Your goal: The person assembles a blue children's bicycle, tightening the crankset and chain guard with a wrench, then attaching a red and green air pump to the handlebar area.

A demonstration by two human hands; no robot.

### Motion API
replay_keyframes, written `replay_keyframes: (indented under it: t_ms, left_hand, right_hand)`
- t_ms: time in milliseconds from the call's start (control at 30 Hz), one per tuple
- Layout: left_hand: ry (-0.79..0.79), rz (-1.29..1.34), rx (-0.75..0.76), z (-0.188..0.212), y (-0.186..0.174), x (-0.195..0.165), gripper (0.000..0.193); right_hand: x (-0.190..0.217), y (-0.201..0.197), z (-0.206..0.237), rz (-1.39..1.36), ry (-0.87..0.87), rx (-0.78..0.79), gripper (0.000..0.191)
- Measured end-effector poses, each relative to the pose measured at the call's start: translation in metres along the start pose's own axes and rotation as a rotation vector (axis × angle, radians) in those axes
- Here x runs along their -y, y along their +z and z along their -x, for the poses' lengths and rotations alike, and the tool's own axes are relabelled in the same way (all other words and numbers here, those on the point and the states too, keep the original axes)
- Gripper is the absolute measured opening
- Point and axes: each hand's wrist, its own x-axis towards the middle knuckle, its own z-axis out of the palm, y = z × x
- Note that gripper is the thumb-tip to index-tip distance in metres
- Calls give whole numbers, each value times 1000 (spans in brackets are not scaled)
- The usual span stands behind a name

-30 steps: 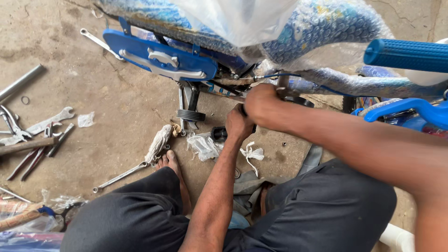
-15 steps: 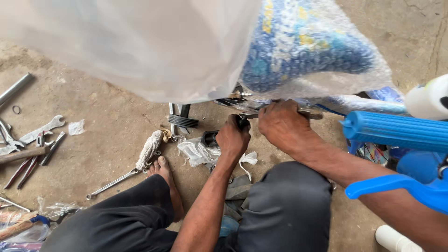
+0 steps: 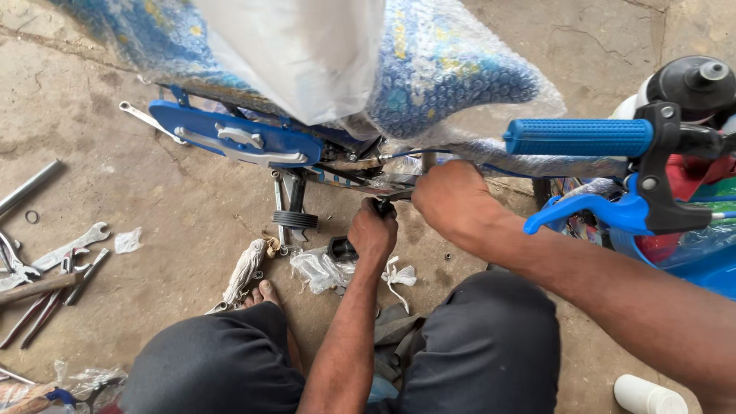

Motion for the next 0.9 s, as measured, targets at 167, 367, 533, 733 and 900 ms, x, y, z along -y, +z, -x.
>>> replay_keyframes:
  t_ms: [167, 367, 533, 733, 900]
  left_hand:
    - [74, -41, -61, 6, 3, 0, 35]
    - [122, -103, -58, 13, 13, 7, 38]
    - [76, -182, -21, 9, 21, 12, 36]
    - [139, -95, -39, 7, 6, -11, 38]
    - [108, 32, -3, 1, -2, -19, 49]
  right_hand:
    - [-17, 26, 19, -106, 12, -359, 15]
    - [-22, 82, 50, -163, 114, -631, 15]
    - [-23, 136, 57, -121, 216, -813, 4]
    - [-39, 163, 71, -365, 275, -752, 9]
    - [-60, 156, 72, -422, 185, -623, 17]
